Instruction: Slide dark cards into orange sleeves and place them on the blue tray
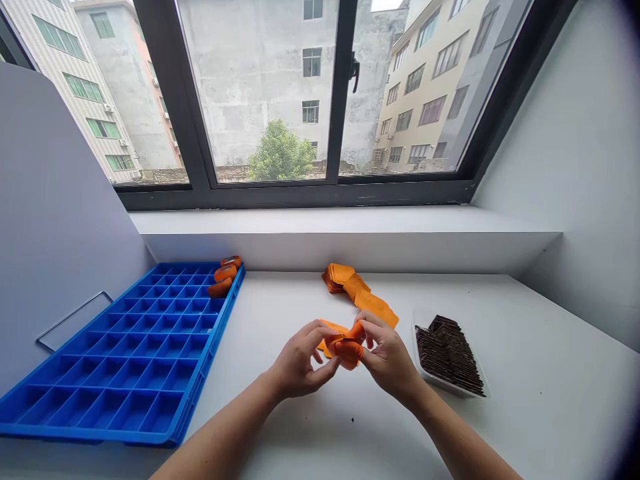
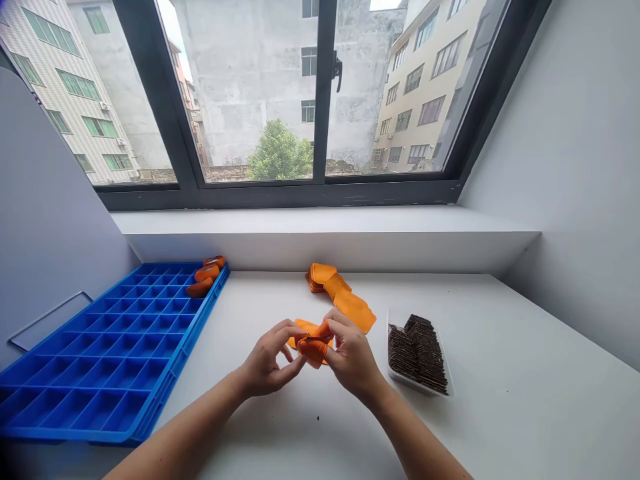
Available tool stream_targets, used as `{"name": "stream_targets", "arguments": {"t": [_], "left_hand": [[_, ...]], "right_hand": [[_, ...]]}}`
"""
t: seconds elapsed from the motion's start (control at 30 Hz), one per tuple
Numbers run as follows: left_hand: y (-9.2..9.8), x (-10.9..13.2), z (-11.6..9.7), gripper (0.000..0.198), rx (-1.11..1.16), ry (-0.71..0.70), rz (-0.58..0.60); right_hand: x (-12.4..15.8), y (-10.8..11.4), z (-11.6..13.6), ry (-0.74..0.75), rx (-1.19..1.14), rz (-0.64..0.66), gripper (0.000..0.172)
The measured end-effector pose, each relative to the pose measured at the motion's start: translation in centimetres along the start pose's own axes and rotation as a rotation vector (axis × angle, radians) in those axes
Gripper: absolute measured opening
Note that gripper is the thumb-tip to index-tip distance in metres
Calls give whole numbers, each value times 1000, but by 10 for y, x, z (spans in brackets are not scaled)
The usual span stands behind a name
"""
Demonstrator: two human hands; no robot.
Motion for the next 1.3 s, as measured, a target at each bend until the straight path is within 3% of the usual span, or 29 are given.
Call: {"name": "stream_targets", "arguments": {"t": [0.13, 0.3, 0.43, 0.63, 0.77, 0.93, 1.0, 1.1, 1.2, 1.3], "left_hand": [[-1, -2, -2, 24, 209, 189, 24], [-4, -6, -8, 35, 515, 329, 51], [-5, -6, -9, 35, 549, 398, 79], [-7, -2, 8, 34, 472, 418, -20], [-7, -1, 16, 33, 356, 348, -101], [-3, -2, 19, 28, 208, 252, -220], [-2, -2, 20, 26, 178, 234, -238], [-3, -2, 23, 23, 193, 232, -259], [-4, -1, 25, 21, 213, 231, -271], [-4, -1, 23, 21, 212, 242, -251]], "right_hand": [[0, 4, 1, 16, 28, -34, 51], [1, 7, 1, 68, 50, -73, 55], [2, 6, 0, 96, 70, -52, 55], [1, 15, 1, 151, 155, -53, 51], [-5, 44, -4, 118, 355, -199, 40], [1, 112, -44, -98, 847, -364, 56], [9, 139, -66, -216, 945, -291, 58], [24, 167, -94, -389, 944, -140, 48], [34, 175, -109, -478, 911, -30, 40], [35, 172, -117, -481, 899, 43, 43]]}}
Point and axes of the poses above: each hand's wrist, its own x-axis away from the middle knuckle, its own y-axis out of the back of the hand, z = x × y, the point moved 2 cm from there along -x, towards the middle knuckle, and after that the axes turned 1 degree about z, right-handed, at the moved point
